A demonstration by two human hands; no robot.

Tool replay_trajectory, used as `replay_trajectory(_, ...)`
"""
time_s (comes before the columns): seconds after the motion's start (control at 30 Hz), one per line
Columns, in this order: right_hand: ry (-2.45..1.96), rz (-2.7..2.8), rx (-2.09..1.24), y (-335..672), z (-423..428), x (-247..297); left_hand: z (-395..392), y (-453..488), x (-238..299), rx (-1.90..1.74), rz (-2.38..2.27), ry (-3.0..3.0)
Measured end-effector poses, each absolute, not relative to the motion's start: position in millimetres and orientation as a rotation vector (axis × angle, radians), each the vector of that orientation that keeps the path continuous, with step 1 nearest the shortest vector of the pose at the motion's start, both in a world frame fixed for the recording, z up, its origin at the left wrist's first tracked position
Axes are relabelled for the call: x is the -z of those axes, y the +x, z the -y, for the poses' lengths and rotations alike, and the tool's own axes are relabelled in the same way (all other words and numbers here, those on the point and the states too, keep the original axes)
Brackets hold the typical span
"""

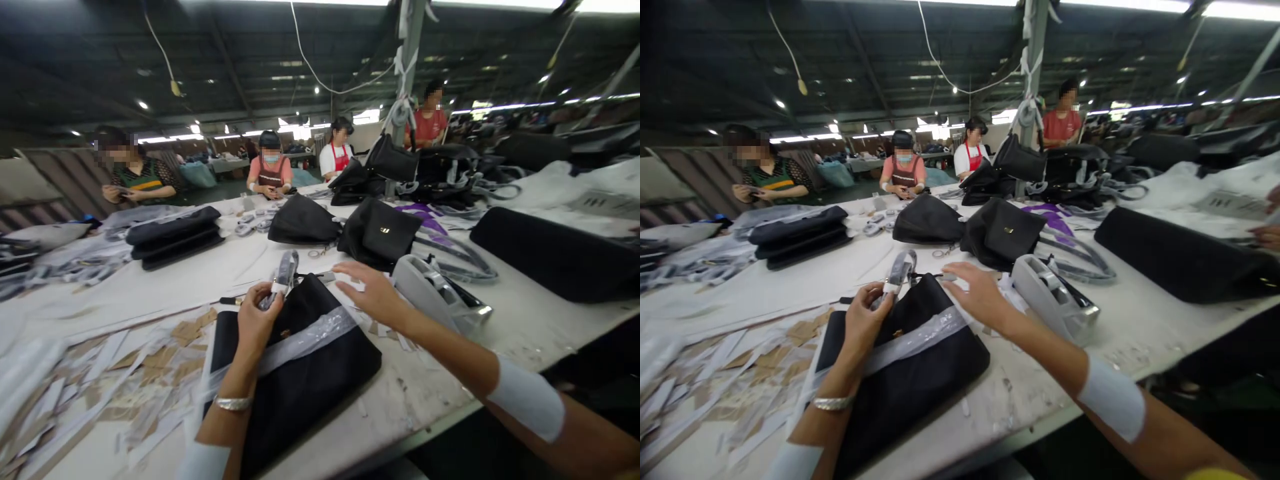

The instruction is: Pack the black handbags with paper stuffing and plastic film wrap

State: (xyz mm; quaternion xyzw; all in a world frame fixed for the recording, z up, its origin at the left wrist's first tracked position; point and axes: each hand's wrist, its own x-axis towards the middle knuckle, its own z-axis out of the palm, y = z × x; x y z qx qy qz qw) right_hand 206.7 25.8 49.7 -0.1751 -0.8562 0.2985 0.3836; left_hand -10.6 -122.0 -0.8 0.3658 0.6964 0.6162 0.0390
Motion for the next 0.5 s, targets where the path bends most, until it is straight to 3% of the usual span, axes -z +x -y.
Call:
replay_trajectory(0.1,-0.799,2.188,-0.246,304.5,-63.8,-56.3,122.2,-7.1,-1.1,-1.859,-2.145,1.133)
replay_trajectory(0.2,-1.176,2.177,-0.116,383.6,-96.2,-44.3,120.1,-4.8,-1.0,-1.834,-2.177,1.129)
replay_trajectory(0.33,-1.522,2.093,-0.582,425.7,-105.8,-26.7,118.7,-5.1,3.4,-1.820,-2.187,1.167)
replay_trajectory(0.5,-1.437,1.765,-1.101,416.2,-97.2,-30.3,122.5,-6.2,5.2,-1.814,-2.203,1.154)
